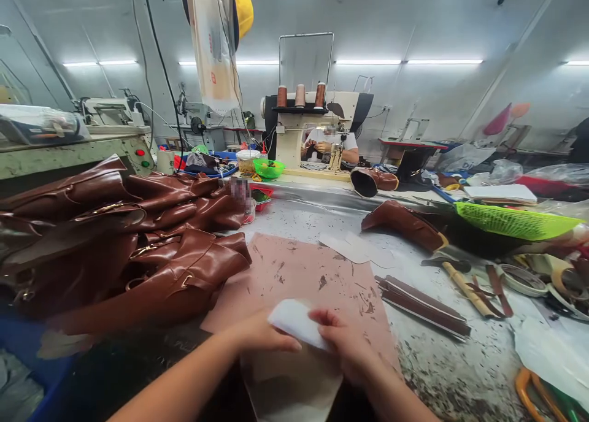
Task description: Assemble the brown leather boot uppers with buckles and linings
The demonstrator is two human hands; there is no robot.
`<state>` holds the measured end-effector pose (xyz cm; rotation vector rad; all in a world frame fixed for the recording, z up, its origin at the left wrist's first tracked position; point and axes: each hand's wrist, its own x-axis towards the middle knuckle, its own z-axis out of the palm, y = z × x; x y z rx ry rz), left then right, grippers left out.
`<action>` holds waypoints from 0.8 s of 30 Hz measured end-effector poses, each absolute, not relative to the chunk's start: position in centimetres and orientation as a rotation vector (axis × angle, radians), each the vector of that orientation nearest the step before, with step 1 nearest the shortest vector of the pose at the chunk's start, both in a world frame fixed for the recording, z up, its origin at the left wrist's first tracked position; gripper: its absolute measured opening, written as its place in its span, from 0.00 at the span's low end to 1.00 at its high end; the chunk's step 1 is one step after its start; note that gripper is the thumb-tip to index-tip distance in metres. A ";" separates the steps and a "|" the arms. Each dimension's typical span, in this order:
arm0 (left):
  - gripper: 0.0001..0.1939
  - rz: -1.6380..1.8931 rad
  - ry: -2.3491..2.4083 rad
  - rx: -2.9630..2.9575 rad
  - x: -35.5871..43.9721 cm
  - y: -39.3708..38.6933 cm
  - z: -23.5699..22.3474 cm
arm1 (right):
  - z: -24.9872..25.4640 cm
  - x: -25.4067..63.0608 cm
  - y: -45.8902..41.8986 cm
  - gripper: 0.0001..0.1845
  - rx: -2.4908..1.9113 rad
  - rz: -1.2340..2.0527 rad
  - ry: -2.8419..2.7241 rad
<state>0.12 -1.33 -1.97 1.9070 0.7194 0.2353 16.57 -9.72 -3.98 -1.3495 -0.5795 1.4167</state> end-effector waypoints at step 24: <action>0.20 0.108 1.134 1.787 0.4 -1.7 -3.6 | -4.4 19.8 -12.8 0.18 -1.844 0.897 -1.603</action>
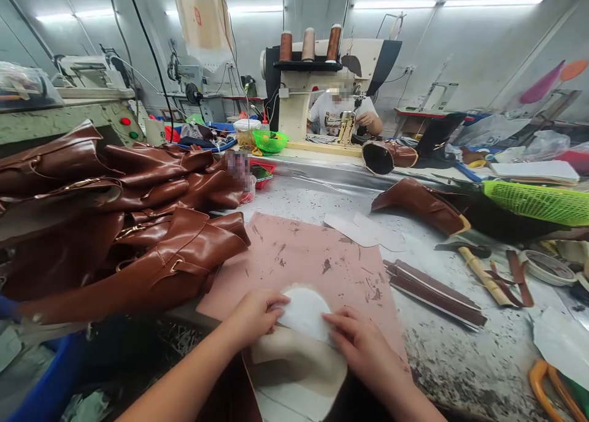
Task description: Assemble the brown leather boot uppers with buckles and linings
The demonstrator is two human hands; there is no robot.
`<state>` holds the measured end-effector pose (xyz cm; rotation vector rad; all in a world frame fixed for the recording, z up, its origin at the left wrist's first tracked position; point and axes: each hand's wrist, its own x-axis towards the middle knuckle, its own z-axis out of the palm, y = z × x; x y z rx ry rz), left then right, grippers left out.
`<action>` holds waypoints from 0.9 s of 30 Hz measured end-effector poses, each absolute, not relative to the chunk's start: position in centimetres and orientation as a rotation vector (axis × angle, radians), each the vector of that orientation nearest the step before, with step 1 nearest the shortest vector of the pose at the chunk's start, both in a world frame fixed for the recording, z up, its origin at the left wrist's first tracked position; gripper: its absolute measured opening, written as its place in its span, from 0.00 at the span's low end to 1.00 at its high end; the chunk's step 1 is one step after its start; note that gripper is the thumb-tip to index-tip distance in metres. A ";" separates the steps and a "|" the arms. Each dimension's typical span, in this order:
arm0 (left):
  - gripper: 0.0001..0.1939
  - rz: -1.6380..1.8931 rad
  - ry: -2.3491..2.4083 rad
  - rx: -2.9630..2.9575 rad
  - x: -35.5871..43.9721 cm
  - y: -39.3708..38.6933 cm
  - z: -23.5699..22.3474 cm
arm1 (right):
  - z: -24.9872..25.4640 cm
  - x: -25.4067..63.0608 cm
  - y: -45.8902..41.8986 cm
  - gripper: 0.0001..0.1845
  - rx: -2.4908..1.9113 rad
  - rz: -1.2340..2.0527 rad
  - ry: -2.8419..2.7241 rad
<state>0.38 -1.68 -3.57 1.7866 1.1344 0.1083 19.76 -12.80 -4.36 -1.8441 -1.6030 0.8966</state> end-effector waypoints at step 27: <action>0.02 -0.195 0.526 2.433 -4.5 -5.8 7.1 | -3.5 18.9 -8.9 0.23 -1.407 0.657 -1.358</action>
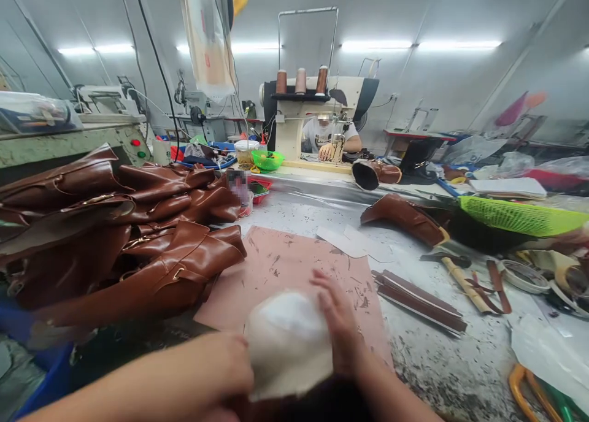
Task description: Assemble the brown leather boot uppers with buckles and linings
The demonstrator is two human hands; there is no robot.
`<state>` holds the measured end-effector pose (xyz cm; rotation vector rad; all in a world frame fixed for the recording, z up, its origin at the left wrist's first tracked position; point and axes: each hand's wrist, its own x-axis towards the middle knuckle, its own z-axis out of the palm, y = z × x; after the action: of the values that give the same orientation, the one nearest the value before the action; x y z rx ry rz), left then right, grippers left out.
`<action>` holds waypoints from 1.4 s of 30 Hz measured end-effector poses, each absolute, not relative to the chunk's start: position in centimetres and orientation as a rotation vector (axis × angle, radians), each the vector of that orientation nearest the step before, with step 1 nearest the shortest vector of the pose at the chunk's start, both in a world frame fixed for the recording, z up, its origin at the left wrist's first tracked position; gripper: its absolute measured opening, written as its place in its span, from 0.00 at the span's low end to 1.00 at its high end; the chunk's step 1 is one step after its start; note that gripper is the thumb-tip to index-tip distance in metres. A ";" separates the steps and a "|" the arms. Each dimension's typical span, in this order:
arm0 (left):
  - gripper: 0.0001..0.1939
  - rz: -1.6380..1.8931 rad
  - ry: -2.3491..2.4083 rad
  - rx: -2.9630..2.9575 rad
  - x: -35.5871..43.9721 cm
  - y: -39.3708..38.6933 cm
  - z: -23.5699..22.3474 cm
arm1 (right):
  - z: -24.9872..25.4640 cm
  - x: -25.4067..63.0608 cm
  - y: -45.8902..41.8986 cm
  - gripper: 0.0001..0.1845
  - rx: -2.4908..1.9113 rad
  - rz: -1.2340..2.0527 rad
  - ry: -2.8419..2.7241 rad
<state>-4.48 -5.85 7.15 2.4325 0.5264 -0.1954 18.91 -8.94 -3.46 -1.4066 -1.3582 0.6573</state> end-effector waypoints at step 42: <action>0.14 0.483 1.138 1.874 2.2 0.2 0.4 | -6.5 30.2 -15.3 0.29 -1.672 1.014 -1.332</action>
<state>2.17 0.15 0.36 1.8745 1.1381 0.4833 30.24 -15.32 -6.47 -1.6719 -1.3322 1.0139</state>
